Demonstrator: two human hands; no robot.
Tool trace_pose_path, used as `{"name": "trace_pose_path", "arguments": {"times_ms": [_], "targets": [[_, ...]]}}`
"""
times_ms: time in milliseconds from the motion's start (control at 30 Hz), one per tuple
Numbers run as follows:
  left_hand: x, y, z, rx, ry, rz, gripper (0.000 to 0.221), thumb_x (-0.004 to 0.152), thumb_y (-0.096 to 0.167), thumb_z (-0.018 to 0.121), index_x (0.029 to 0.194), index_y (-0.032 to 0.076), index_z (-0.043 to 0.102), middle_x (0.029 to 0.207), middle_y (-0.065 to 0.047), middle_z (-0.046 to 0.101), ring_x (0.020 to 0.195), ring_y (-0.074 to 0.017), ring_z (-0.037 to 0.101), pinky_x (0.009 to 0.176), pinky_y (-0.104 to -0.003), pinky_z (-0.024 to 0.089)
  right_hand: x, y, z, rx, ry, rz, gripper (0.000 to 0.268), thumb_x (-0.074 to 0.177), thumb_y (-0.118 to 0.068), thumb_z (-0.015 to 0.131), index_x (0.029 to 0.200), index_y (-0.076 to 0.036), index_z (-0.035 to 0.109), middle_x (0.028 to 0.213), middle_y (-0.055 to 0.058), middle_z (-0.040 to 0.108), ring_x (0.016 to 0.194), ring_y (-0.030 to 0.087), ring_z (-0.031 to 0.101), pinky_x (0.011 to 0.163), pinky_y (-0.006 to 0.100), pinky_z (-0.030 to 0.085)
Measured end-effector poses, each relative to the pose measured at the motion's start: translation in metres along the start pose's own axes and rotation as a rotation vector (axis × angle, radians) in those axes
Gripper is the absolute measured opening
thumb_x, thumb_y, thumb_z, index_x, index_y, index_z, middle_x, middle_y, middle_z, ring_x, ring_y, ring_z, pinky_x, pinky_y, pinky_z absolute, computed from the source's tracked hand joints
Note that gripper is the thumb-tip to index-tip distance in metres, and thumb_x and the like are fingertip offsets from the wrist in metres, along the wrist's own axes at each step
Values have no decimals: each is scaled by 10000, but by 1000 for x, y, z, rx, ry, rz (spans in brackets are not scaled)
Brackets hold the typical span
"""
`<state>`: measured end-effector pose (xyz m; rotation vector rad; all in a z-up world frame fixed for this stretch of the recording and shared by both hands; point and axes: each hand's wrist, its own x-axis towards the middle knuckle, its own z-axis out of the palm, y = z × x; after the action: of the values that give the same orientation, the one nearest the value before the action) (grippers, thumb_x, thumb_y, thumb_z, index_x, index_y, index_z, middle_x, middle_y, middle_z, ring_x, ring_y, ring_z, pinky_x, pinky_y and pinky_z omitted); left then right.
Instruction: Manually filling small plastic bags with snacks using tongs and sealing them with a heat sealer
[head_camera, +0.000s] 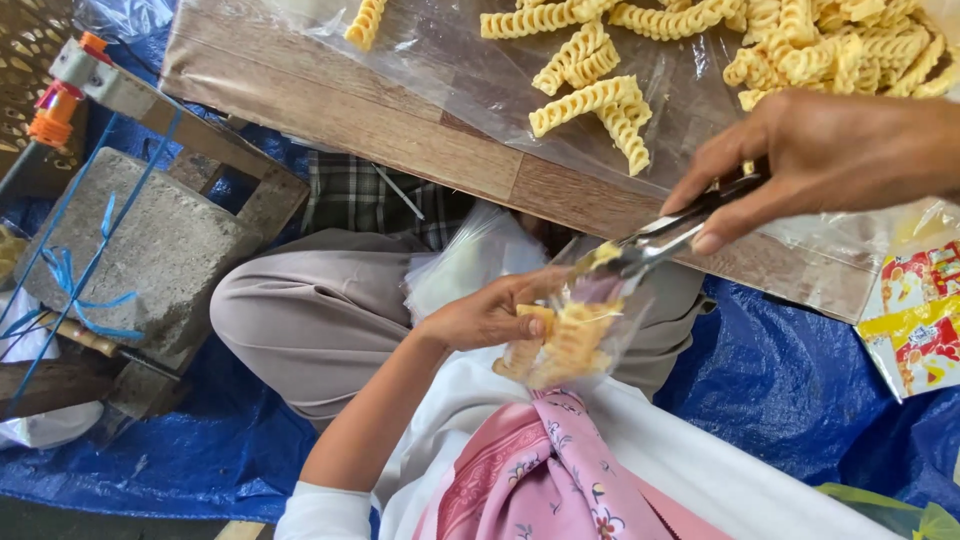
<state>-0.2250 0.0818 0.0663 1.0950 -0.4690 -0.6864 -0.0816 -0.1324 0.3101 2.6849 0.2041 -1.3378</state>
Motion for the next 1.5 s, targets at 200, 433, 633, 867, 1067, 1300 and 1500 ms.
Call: {"name": "trace_pose_path", "arguments": {"times_ms": [200,433,633,867,1067,1300,1500], "targets": [[-33,-24,29,9,158,149,582,556,105,928,1095,39,717,1236,-55,697,1082,-211,652,1043,-340,505,17,112,20,45,647,-464,497,667,-53,873,1151,-48,756,966,145,768,734,241,742,617,322,654],[-38,-23,25,-287,289,-9,895,649,94,861,1474,-3,527,1242,-75,679,1029,-179,633,954,-299,516,79,240,108,-1229,854,206,391,948,-702,492,1315,-584,554,1231,-342,654,914,-111,610,843,115,476],[-37,-51,30,-520,33,-113,993,572,195,964,1424,-6,496,1100,-79,690,1037,-235,671,1002,-375,527,98,228,138,-1030,1053,2,412,905,-489,689,1313,-465,642,1205,-292,717,988,-71,650,927,168,477],[-5,-42,12,-315,291,-184,607,735,42,827,1290,-37,593,990,-115,720,816,-193,692,721,-288,573,101,251,127,-1087,1151,30,389,955,-514,706,1339,-518,647,1274,-322,692,1075,-111,615,1008,95,512],[55,45,-7,135,222,-64,628,732,57,858,1308,64,610,954,-14,687,782,-99,604,683,-233,516,8,165,71,-939,1419,-243,295,1122,-232,838,1413,-190,818,1287,-54,749,1029,70,579,1065,220,495],[69,80,-22,-10,258,81,707,756,14,850,1403,28,566,1119,-43,709,948,-117,647,830,-238,549,-16,105,53,-1384,1628,-750,288,978,-180,864,1262,-133,865,1159,86,816,856,215,595,819,442,350],[71,68,-52,124,459,311,759,776,106,839,1449,28,495,1225,-128,707,1056,-226,715,891,-319,614,39,121,55,-153,1527,-510,779,917,-73,923,1589,163,606,1338,283,543,1189,379,468,951,449,498]]}}
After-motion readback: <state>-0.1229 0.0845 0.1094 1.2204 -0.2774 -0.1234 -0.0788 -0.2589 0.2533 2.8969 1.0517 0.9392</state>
